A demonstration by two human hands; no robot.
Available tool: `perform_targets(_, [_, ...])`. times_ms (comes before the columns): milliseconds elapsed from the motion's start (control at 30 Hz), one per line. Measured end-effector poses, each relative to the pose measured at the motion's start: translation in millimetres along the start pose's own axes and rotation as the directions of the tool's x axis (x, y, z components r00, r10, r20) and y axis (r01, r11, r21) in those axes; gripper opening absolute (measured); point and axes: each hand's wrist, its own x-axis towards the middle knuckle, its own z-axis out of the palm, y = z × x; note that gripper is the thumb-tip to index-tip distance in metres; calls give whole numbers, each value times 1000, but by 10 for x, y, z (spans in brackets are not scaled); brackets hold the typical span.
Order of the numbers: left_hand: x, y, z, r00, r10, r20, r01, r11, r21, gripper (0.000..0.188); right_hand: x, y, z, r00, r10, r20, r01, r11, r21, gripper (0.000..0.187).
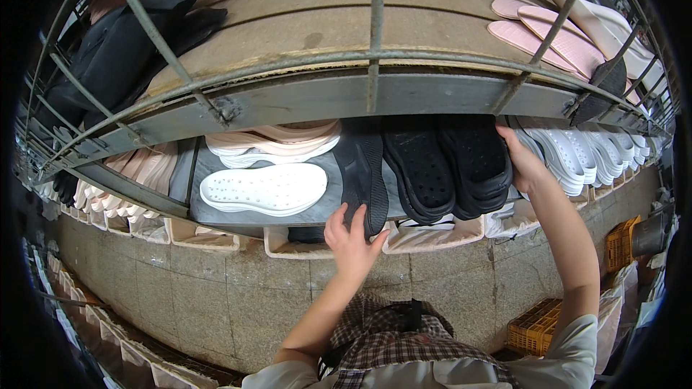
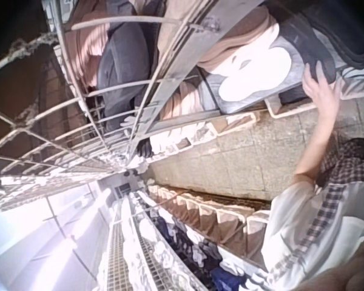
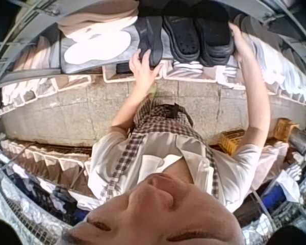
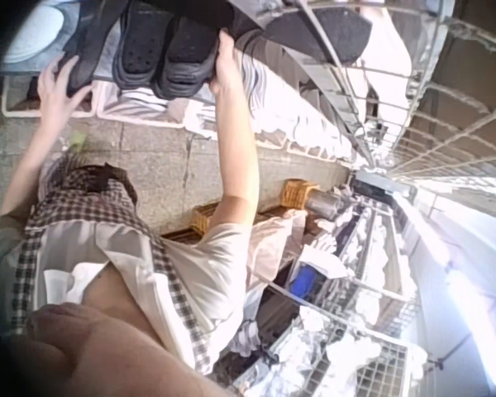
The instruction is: The person picks up pairs of black and white slippers from a display shelf, turns them over to view the soles, and places them into a large white sack. The person repeats this process for multiple pairs of slippers.
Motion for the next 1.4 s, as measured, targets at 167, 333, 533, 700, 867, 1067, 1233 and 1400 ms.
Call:
perform_targets(167, [-8,-59,-90,999,5,-49,-7,999,-45,85,-201,108,-139,912,-190,-363,191,981,-33,65])
perform_targets(333, [207,66,-11,995,-88,57,92,993,-72,94,-710,424,-113,684,-602,-412,609,782,-133,42])
perform_targets(533, [193,237,-189,970,-242,8,227,897,-380,89,-1534,1238,65,530,-847,51,778,461,-427,28])
perform_targets(700, [-242,371,-582,949,-272,158,313,772,-554,93,-1964,1849,169,723,-672,161,662,608,-438,17])
perform_targets(867, [-600,525,-917,988,131,-79,-150,925,-349,100,-2179,2296,284,809,-563,168,584,739,-336,14])
perform_targets(1067, [-802,744,-1222,883,394,-254,-446,874,-193,100,-2363,2469,364,845,-493,206,534,792,-294,13])
perform_targets(1233, [-880,871,-1246,854,419,-308,-489,850,-198,101,-2478,2600,351,824,-500,266,563,770,-299,12])
perform_targets(1400, [-953,896,-1303,869,408,-280,-465,867,-181,100,-2550,2744,338,854,-430,293,506,816,-280,11])
